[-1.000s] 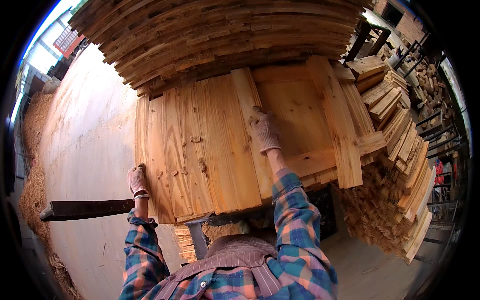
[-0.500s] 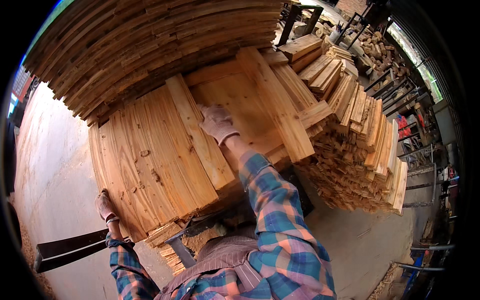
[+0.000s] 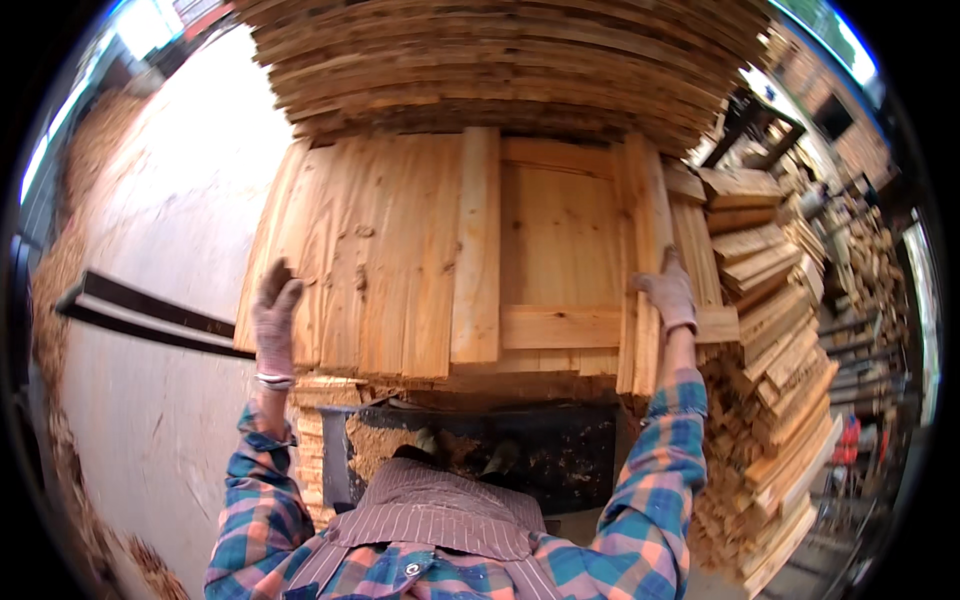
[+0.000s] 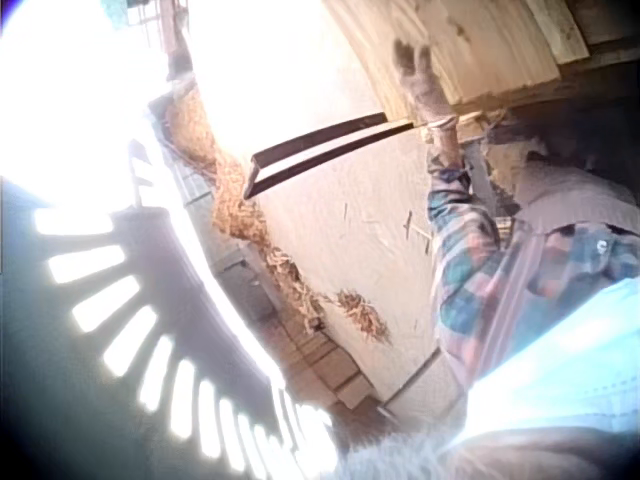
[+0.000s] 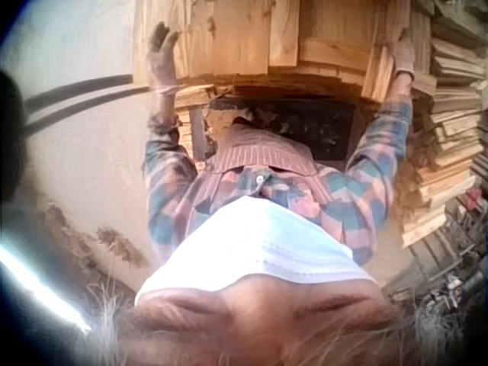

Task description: The person picks up wooden planks from a pile and stacks them onto a growing stack. The person handles the planks one by one or in small groups, aligning them carefully on the pile.

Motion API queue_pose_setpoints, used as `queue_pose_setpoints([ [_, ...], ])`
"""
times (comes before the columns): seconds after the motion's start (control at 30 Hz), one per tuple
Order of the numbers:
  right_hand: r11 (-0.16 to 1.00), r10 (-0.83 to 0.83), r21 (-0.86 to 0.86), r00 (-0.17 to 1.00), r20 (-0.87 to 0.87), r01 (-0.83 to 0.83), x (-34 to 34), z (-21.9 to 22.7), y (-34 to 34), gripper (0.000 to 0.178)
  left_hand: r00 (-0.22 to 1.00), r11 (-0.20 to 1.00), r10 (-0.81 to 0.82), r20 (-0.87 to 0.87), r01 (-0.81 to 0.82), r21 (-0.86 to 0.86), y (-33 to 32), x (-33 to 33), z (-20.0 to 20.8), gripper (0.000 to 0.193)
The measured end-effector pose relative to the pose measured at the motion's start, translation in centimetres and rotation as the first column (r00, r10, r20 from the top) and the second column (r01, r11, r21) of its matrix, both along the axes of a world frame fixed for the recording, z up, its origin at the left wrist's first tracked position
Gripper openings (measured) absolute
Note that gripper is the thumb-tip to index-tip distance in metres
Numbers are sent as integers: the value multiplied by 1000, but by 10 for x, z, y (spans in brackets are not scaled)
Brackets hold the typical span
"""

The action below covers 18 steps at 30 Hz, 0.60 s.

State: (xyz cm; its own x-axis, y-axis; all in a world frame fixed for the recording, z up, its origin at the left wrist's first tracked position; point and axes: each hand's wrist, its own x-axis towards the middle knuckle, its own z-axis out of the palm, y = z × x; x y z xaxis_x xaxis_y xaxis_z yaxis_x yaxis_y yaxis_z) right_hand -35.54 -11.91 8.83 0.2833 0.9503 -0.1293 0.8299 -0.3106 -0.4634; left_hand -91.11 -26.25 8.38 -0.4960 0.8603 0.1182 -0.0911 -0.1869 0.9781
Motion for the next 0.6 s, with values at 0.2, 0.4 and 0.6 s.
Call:
queue_pose_setpoints([
  [0.2,953,272,139,555,-786,-270,-62,48,-92,73,856,950,-268,441,312,-28,-77,172,2,65],
  [0.4,439,779,-36,401,-483,-898,-197,19,-173,108,972,990,137,191,-129,-56,-94,187,-13,62],
  [0.6,254,791,-89,260,-554,-963,-228,26,-159,103,568,856,510,646,-406,-320,-170,113,-58,68],
])
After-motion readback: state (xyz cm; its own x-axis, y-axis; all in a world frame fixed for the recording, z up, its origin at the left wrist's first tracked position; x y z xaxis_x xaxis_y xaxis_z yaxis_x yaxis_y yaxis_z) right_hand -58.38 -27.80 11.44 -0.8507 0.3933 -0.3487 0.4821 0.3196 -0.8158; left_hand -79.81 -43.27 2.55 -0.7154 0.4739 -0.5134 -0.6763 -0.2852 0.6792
